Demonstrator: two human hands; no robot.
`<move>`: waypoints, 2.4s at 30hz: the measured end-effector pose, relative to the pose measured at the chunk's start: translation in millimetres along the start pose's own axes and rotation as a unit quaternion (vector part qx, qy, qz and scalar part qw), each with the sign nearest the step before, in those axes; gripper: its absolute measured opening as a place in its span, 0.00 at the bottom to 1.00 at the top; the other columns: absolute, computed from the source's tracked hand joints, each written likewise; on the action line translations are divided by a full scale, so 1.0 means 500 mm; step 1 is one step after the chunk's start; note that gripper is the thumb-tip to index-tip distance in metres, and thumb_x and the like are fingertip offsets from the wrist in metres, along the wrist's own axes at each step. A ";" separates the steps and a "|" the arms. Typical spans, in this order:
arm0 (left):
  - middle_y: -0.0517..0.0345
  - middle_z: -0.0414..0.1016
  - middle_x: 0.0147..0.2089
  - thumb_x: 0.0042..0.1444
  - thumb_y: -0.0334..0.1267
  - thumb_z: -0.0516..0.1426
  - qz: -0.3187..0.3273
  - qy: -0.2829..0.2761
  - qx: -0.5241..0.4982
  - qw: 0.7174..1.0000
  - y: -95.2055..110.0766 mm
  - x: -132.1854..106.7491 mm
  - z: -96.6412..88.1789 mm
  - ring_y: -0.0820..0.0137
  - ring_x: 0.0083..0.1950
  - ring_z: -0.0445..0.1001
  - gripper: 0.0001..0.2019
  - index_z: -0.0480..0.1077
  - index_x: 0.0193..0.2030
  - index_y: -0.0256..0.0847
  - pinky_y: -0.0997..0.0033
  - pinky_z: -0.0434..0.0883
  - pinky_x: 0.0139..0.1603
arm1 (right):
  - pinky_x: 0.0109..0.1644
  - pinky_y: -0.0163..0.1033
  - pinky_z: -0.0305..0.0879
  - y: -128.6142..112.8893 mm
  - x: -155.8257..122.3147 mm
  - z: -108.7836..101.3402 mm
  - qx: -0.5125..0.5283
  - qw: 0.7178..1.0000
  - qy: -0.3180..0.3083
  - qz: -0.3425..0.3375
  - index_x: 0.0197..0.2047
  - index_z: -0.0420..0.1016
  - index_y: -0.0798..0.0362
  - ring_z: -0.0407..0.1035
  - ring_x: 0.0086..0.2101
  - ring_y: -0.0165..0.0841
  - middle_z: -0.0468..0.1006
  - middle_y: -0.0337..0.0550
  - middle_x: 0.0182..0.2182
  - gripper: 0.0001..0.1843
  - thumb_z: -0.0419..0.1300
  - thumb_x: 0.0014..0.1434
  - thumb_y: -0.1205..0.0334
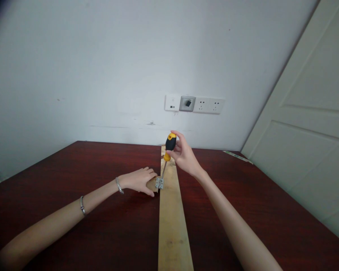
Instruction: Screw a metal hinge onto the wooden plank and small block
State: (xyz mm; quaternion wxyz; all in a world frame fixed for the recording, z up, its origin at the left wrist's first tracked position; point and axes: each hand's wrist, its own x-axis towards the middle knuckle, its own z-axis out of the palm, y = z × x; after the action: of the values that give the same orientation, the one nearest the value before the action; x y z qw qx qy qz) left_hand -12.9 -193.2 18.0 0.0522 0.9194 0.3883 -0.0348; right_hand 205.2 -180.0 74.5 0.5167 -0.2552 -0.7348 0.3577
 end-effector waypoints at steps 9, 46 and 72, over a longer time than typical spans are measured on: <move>0.46 0.70 0.48 0.46 0.64 0.59 0.007 0.014 0.004 1.000 -0.003 0.001 0.007 0.56 0.48 0.69 0.34 0.68 0.51 0.37 0.65 0.65 0.47 | 0.46 0.44 0.70 0.000 0.000 0.002 0.002 1.000 0.000 0.006 0.62 0.51 0.44 0.71 0.38 0.33 0.71 0.42 0.41 0.36 0.62 0.54 0.63; 0.45 0.70 0.48 0.46 0.63 0.60 0.010 0.016 0.005 1.000 -0.004 0.002 0.007 0.56 0.47 0.69 0.34 0.68 0.50 0.36 0.64 0.65 0.46 | 0.37 0.41 0.72 -0.025 0.001 0.021 -0.210 0.974 0.049 -0.073 0.56 0.59 0.47 0.69 0.37 0.35 0.70 0.44 0.40 0.27 0.63 0.55 0.56; 0.45 0.71 0.49 0.46 0.66 0.56 0.012 -0.007 0.006 1.000 -0.010 0.013 0.008 0.56 0.48 0.68 0.37 0.68 0.52 0.35 0.64 0.64 0.47 | 0.48 0.44 0.66 -0.122 0.070 0.000 -0.458 0.879 -0.114 -0.066 0.60 0.63 0.57 0.70 0.42 0.40 0.75 0.52 0.46 0.30 0.61 0.54 0.63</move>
State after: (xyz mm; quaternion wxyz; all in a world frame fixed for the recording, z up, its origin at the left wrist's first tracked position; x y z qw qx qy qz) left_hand -12.0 -185.5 13.0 0.0496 0.9240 0.3768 -0.0427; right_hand 193.2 -191.5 142.8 0.2769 -0.3713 -0.8858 -0.0273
